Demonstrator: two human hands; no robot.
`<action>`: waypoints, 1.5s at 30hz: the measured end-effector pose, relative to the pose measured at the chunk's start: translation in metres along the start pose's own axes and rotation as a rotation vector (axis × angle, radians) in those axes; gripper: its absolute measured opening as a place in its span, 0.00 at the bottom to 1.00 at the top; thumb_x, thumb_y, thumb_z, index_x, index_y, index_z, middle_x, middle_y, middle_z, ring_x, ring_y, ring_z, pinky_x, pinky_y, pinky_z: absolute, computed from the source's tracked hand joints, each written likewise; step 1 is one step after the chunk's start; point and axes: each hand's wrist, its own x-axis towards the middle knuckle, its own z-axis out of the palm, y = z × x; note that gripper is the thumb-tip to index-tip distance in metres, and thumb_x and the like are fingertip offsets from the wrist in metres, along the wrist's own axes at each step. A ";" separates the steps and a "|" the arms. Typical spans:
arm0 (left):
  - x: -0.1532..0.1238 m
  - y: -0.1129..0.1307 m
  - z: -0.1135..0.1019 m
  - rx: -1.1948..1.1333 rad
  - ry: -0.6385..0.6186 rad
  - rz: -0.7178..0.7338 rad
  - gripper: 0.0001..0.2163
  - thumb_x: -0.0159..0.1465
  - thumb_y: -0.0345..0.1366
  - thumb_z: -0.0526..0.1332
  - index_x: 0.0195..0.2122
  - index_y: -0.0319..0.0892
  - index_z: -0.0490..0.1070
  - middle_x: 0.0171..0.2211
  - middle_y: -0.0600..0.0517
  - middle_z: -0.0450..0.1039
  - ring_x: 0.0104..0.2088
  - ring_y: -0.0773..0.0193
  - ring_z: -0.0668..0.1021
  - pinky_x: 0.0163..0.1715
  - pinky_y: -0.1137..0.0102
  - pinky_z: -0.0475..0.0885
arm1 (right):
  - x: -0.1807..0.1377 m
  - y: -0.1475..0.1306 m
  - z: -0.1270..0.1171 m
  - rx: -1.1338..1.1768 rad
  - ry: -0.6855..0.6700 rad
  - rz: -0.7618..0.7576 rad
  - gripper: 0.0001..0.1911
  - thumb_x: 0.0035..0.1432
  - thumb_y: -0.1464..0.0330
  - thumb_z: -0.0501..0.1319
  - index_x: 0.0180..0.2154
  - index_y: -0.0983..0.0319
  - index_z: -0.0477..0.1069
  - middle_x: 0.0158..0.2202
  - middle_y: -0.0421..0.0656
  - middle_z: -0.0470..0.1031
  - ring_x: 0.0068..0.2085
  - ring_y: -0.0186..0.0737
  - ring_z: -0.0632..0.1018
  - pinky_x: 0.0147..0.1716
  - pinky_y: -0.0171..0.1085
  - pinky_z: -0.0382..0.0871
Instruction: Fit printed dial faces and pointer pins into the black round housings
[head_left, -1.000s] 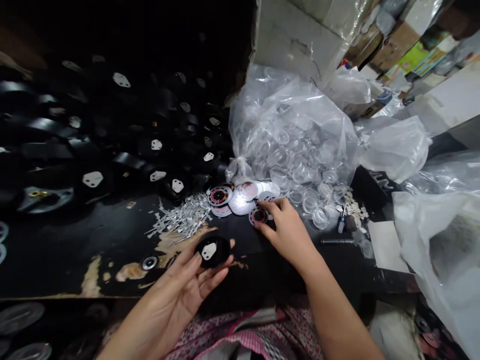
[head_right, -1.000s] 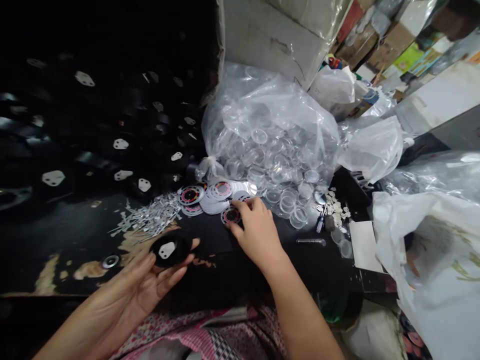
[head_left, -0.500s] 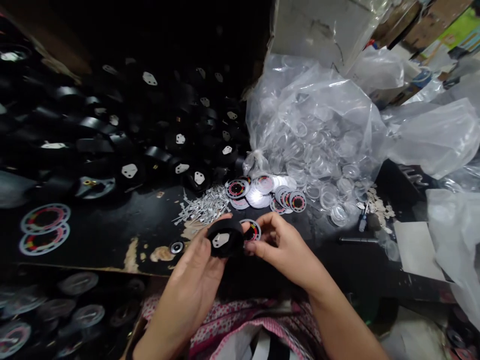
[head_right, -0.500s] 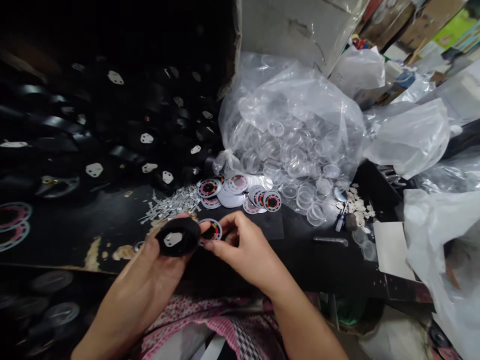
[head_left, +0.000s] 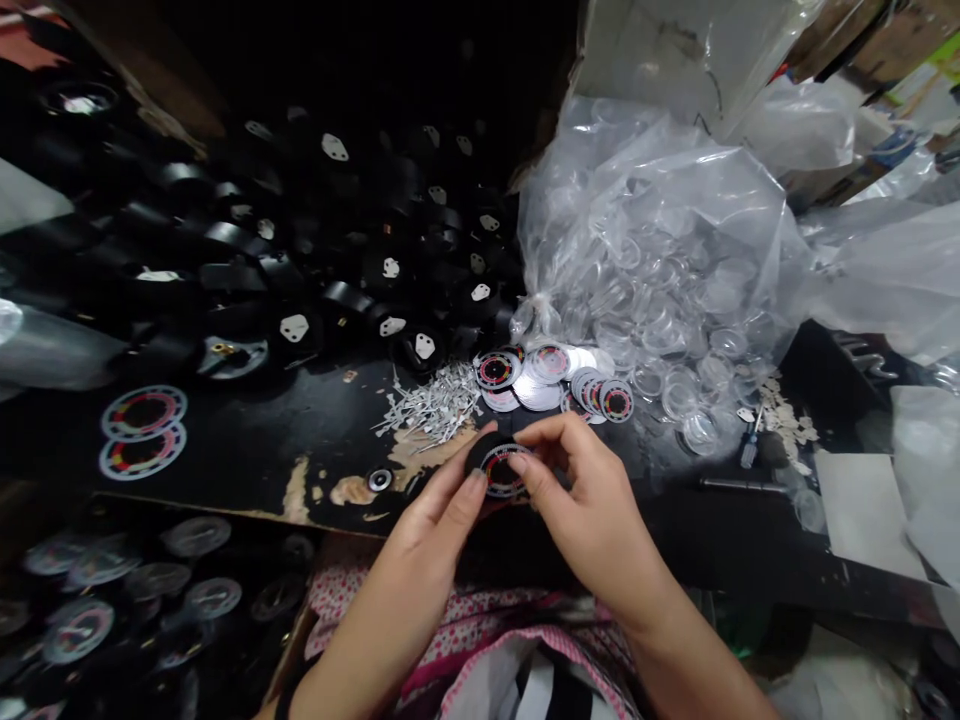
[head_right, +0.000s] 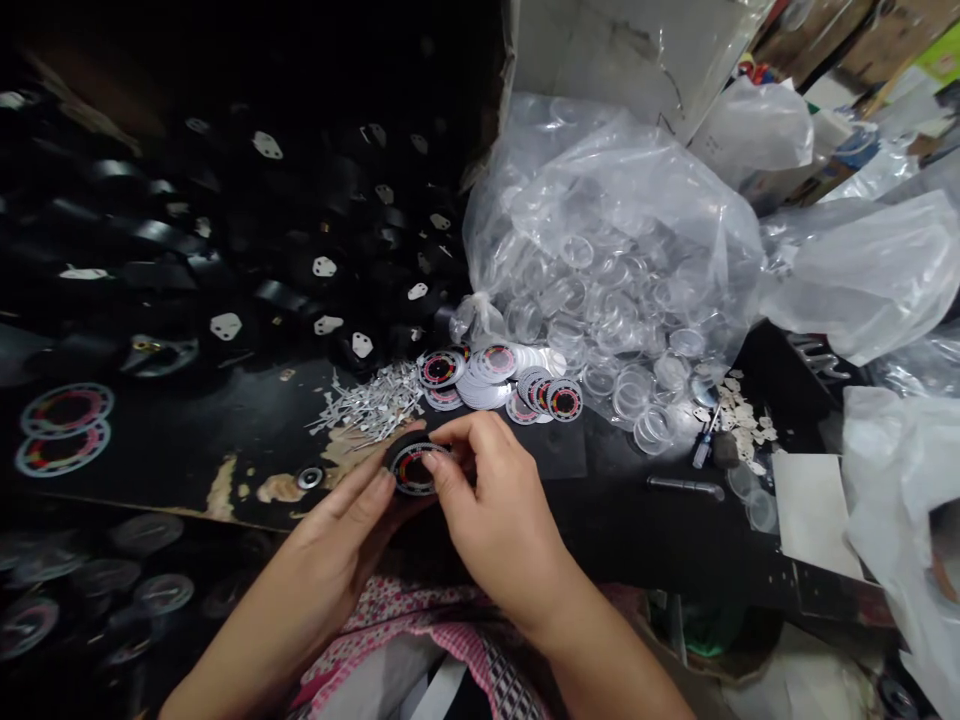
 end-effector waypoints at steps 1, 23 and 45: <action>0.000 -0.001 -0.002 0.071 -0.017 0.028 0.18 0.64 0.46 0.66 0.55 0.55 0.77 0.63 0.54 0.72 0.67 0.51 0.67 0.67 0.58 0.58 | 0.000 0.001 0.001 0.010 -0.011 0.046 0.01 0.64 0.68 0.61 0.39 0.58 0.70 0.36 0.39 0.74 0.37 0.35 0.75 0.37 0.36 0.68; -0.002 0.004 -0.037 0.039 0.112 0.033 0.15 0.59 0.43 0.70 0.47 0.49 0.80 0.48 0.49 0.81 0.53 0.48 0.79 0.54 0.57 0.75 | 0.045 0.003 0.020 -0.623 -0.193 -0.121 0.08 0.67 0.68 0.57 0.39 0.62 0.74 0.40 0.47 0.80 0.43 0.48 0.78 0.44 0.45 0.67; 0.016 0.022 -0.016 -0.314 0.121 0.100 0.11 0.64 0.40 0.66 0.47 0.47 0.79 0.50 0.49 0.81 0.56 0.52 0.77 0.60 0.55 0.70 | 0.035 0.005 0.024 -0.767 -0.190 -0.276 0.08 0.68 0.65 0.59 0.36 0.60 0.73 0.39 0.46 0.78 0.43 0.49 0.74 0.43 0.46 0.61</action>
